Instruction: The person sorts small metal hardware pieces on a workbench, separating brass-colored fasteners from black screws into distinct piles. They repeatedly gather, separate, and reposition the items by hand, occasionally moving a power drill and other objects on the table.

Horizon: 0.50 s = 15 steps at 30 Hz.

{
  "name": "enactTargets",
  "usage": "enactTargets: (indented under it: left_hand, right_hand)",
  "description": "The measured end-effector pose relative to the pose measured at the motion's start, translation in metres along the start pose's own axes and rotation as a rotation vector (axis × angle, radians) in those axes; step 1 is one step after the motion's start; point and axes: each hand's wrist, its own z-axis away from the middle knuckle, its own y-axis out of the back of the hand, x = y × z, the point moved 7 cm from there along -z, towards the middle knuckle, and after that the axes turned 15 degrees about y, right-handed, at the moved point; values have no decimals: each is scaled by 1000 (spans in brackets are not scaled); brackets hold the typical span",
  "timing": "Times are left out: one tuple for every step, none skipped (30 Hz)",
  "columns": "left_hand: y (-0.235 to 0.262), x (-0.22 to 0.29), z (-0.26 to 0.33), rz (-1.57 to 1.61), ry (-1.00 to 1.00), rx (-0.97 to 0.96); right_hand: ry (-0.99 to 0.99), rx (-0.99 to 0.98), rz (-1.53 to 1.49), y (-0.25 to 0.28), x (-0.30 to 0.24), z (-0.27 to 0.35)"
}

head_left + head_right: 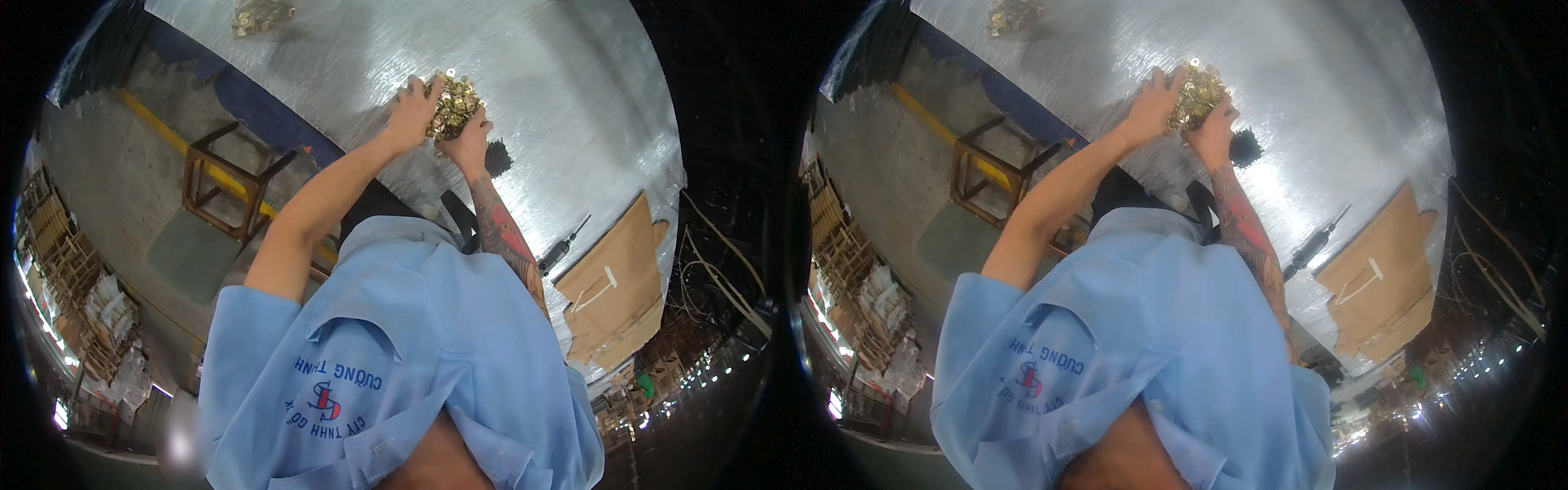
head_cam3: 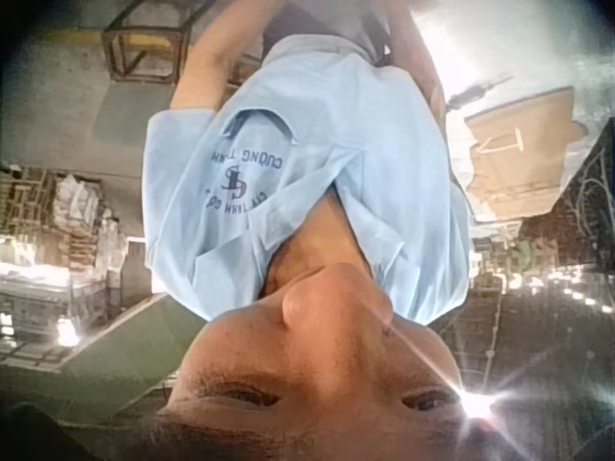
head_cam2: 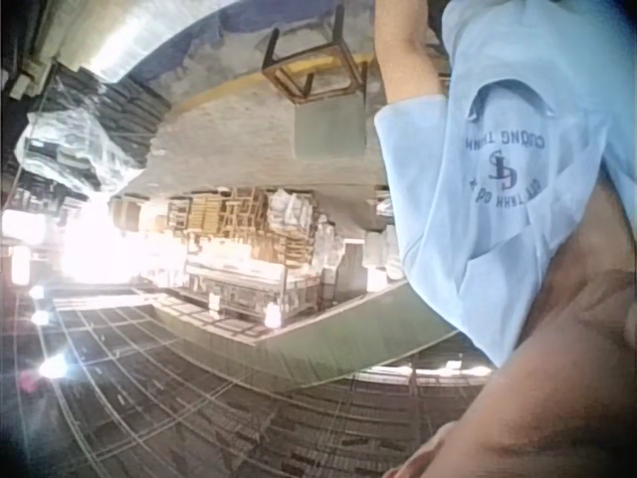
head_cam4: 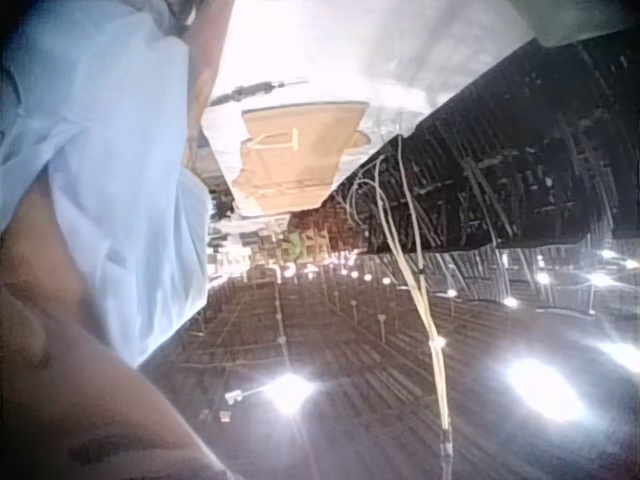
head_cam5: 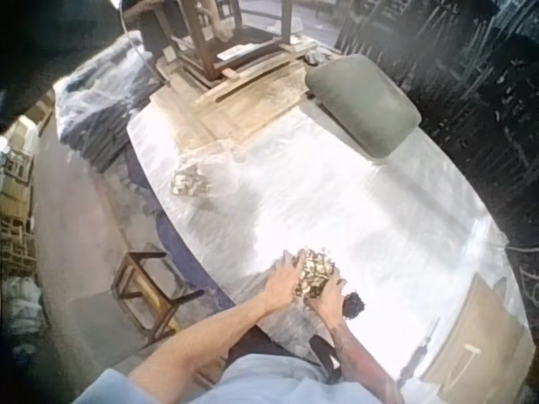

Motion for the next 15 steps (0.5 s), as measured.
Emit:
enactTargets:
  left_hand:
    - [-2,4,-1,-7,-37,1]
    - [-4,7,-2,-14,-72,2]
    - [-8,7,-6,7,-80,-3]
    - [-11,7,-11,28,-88,-7]
    - [-14,6,-13,48,-97,-12]
    - [-13,5,-14,67,-91,-28]
    - [-11,5,-15,86,-86,-45]
    - [-10,6,-15,104,-83,-62]
    - [-7,7,-14,128,-68,-94]
    - [-3,6,-11,151,-53,-127]
    - [0,6,-9,174,-39,-160]
    - [-1,5,-9,191,-22,-159]
    - [-2,4,-9,209,-3,-158]
    - [-2,3,-9,226,15,-157]
    - [4,9,-6,228,-26,-128]
  right_hand:
    - [-4,-11,-2,-1,0,-2]
    - [-8,-22,-4,-2,0,-4]
    - [32,2,-2,-3,1,-5]
    - [71,26,0,-4,4,-7]
    - [111,50,2,-4,7,-8]
    - [127,66,-11,-4,9,-10]
    - [142,82,-25,-4,12,-11]
    - [157,99,-38,-4,15,-11]
    - [197,115,-52,0,12,-12]
    - [236,131,-65,4,9,-12]
    - [275,148,-78,7,6,-12]
    - [273,148,-92,8,3,-12]
    - [271,148,-105,8,1,-13]
    - [269,147,-118,8,-3,-14]
    - [304,209,-130,11,-10,-15]
